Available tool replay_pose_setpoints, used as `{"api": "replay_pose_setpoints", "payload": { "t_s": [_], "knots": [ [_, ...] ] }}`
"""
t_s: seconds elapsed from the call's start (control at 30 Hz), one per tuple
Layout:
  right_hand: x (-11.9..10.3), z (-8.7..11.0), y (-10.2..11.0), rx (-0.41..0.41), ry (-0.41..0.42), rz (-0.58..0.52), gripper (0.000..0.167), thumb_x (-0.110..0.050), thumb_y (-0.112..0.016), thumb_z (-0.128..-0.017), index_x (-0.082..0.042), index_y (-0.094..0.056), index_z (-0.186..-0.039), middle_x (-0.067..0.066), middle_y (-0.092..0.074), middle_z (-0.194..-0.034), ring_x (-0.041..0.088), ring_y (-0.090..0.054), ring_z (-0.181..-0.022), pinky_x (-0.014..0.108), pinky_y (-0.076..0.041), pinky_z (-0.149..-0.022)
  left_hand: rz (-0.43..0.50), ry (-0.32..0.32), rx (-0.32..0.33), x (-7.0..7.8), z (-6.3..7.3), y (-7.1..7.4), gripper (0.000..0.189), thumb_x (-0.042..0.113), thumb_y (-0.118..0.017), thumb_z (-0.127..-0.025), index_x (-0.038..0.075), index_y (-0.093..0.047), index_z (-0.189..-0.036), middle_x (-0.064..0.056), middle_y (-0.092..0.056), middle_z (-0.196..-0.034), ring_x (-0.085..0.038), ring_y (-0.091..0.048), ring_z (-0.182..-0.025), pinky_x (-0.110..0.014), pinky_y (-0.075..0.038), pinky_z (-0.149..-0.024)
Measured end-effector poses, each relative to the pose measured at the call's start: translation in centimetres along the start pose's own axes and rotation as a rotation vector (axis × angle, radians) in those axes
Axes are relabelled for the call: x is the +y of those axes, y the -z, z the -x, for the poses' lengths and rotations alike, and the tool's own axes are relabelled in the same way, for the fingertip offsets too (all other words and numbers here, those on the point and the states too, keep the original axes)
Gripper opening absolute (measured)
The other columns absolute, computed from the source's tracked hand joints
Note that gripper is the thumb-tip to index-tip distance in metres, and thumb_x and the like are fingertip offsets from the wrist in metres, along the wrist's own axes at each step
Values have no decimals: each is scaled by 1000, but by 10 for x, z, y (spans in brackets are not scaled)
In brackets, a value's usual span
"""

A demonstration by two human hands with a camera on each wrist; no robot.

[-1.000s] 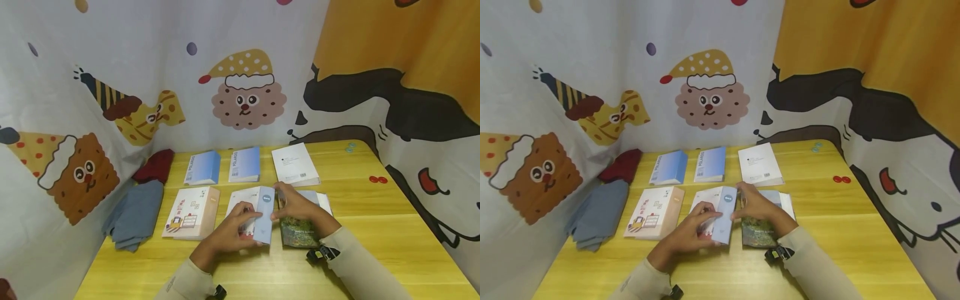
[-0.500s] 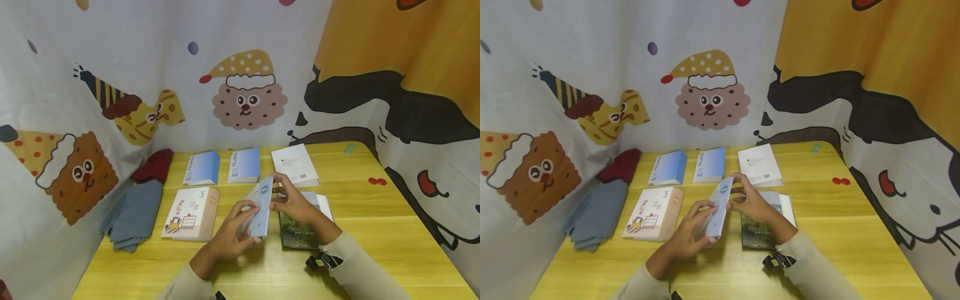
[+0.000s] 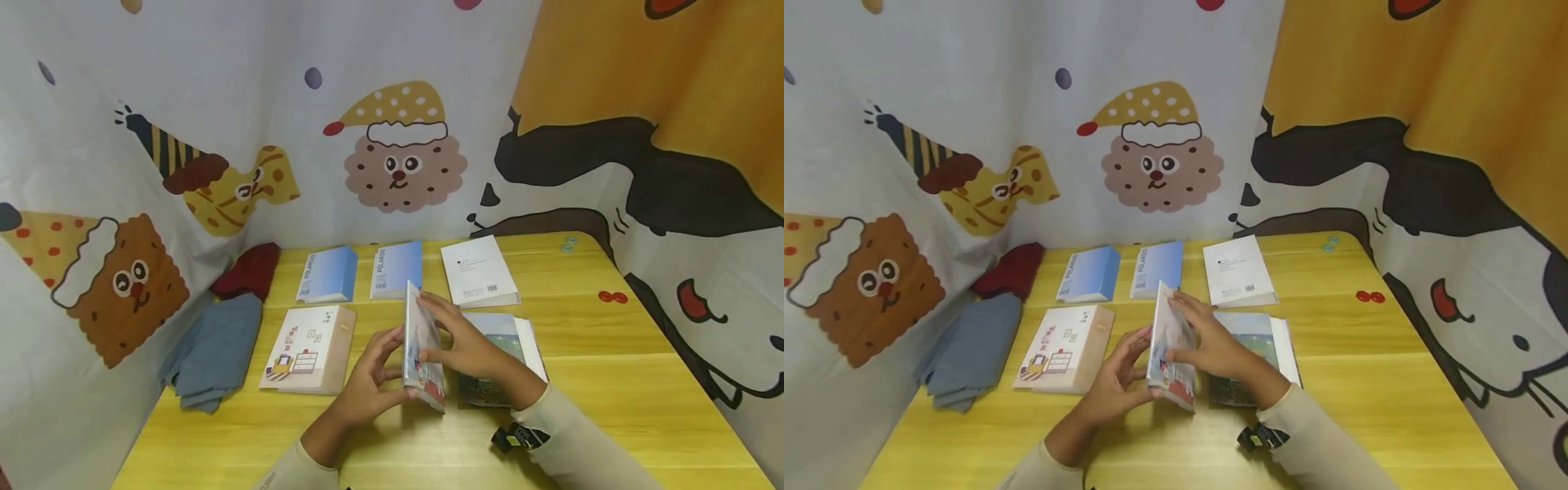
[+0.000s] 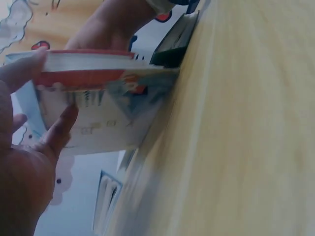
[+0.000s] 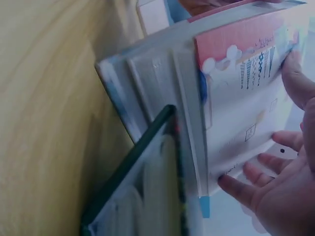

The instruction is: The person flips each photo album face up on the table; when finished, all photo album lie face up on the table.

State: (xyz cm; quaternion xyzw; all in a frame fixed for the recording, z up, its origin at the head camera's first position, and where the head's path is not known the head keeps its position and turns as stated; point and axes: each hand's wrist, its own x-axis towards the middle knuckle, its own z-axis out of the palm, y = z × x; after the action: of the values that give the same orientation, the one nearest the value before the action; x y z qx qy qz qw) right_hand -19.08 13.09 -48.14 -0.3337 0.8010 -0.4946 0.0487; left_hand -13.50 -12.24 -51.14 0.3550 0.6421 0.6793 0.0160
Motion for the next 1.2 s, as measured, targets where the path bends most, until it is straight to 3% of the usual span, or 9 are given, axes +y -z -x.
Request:
{"api": "replay_pose_setpoints", "payload": {
  "t_s": [0.17,0.27,0.47,0.63,0.8,0.9,1.0,1.2],
  "knots": [
    [5,1,-4,-61,-89,155,102,-46,-86,-94,-9,-33,-172,28,-20,-179,57,-28,-161,77,-42,-118,-41,140,27,4,9,12,108,-9,-86,-87,10,-24,-173,-23,-25,-174,-52,-38,-158,-40,-63,-106],
    [6,1,-7,-101,-146,205,103,-50,-87,-91,-7,-36,-171,29,-21,-179,57,-27,-163,77,-36,-122,-106,214,32,7,13,21,111,-5,-89,-85,14,-26,-174,-20,-26,-177,-57,-41,-154,-37,-63,-105],
    [8,0,-19,-112,-204,281,95,-44,-90,-88,-10,-47,-166,21,-29,-179,52,-34,-162,76,-33,-125,-278,315,8,7,19,38,110,-1,-94,-81,8,-33,-172,-24,-37,-173,-52,-53,-147,-32,-63,-101],
    [10,0,-28,-124,-199,368,90,-40,-91,-89,-8,-51,-163,20,-35,-177,48,-43,-158,70,-41,-124,-408,395,-12,5,22,46,105,2,-97,-78,-1,-41,-167,-31,-50,-162,-48,-63,-135,-28,-64,-96],
    [13,2,-33,-137,-180,429,88,-45,-88,-92,-6,-52,-162,19,-37,-176,45,-46,-157,63,-47,-122,-475,467,-40,5,24,51,105,7,-99,-74,1,-46,-165,-26,-55,-157,-43,-65,-132,-35,-64,-101],
    [15,3,-33,-140,-159,448,86,-46,-86,-93,-5,-53,-161,20,-37,-176,45,-47,-156,62,-48,-121,-479,491,-8,8,25,53,97,12,-98,-79,2,-49,-163,-25,-52,-162,-45,-62,-138,-41,-63,-105],
    [14,3,-34,-148,-140,457,84,-46,-84,-95,-3,-53,-160,21,-37,-176,45,-47,-156,61,-49,-121,-507,471,73,13,24,54,82,19,-95,-86,-1,-56,-156,-26,-54,-161,-47,-61,-141,-45,-63,-103],
    [7,2,-32,-150,-148,463,80,-40,-84,-97,-2,-52,-160,24,-37,-175,46,-45,-157,62,-48,-120,-657,388,220,24,19,57,52,14,-91,-90,0,-71,-136,-22,-74,-133,-41,-73,-124,-47,-66,-96]
  ]
}}
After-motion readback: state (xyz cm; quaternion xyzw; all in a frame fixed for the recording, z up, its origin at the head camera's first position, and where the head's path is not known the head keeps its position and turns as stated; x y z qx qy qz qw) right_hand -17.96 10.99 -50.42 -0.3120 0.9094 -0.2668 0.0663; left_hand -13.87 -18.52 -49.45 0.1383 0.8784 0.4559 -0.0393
